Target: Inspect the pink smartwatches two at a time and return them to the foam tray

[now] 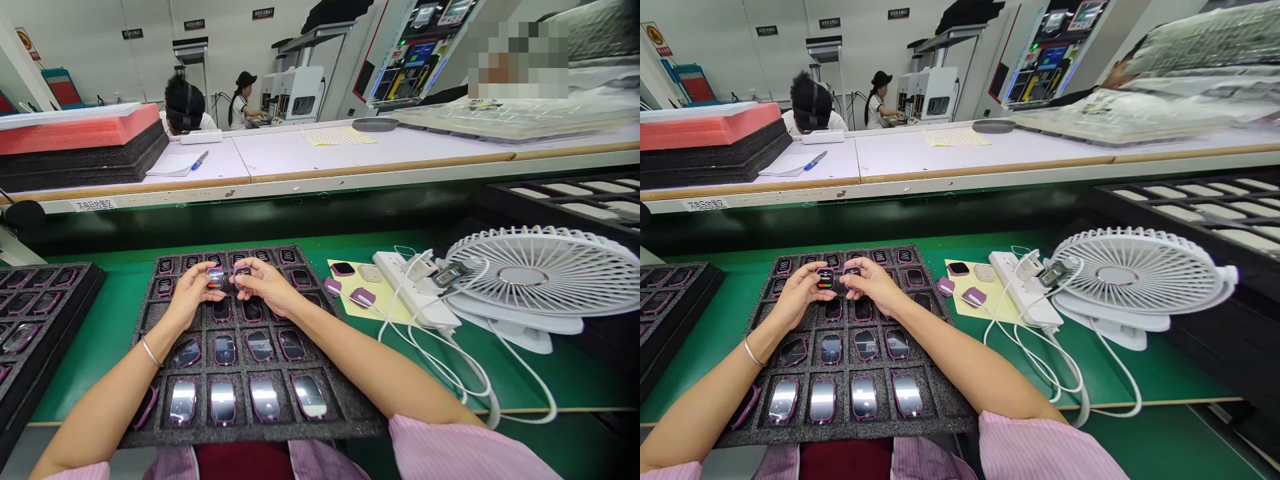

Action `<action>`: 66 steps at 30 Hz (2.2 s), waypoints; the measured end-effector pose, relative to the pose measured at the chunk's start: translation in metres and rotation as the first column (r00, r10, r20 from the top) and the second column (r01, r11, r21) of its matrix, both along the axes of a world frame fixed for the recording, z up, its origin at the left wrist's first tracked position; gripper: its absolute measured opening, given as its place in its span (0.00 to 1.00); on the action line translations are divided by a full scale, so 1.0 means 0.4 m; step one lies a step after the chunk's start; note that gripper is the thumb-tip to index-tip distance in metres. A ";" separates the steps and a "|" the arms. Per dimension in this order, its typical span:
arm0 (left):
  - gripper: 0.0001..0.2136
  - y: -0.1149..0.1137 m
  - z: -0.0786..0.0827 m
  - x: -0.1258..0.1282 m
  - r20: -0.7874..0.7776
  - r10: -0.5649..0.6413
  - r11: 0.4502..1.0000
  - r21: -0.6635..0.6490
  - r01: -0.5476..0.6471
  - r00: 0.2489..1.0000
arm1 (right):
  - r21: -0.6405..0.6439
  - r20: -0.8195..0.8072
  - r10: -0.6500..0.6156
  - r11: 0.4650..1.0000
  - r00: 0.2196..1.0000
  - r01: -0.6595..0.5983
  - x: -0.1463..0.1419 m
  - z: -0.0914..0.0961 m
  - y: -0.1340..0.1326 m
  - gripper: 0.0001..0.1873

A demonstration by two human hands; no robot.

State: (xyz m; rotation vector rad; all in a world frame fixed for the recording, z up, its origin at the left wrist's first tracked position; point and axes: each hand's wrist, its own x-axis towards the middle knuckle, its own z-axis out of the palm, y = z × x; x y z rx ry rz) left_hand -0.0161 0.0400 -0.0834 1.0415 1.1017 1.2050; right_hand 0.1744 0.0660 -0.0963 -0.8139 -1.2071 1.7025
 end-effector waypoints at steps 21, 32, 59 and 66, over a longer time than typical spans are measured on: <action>0.24 0.060 -0.038 -0.022 -0.717 0.039 0.939 0.263 0.219 0.696 | 0.394 0.435 -0.180 0.919 0.882 -0.007 0.047 -0.012 0.051 0.27; 0.28 0.066 -0.056 -0.020 -0.948 0.140 0.912 0.236 0.334 0.286 | 0.548 0.727 -0.293 0.793 0.621 -0.268 0.055 -0.001 0.064 0.29; 0.09 0.130 0.057 0.218 -0.983 0.093 0.804 0.168 0.570 0.159 | 0.212 0.967 -0.241 0.942 -0.086 -0.259 0.290 0.071 0.100 0.11; 0.11 0.050 0.071 0.104 -1.000 0.016 0.877 0.022 0.480 0.016 | 0.238 0.970 -0.214 0.926 0.112 -0.294 0.299 0.056 0.111 0.09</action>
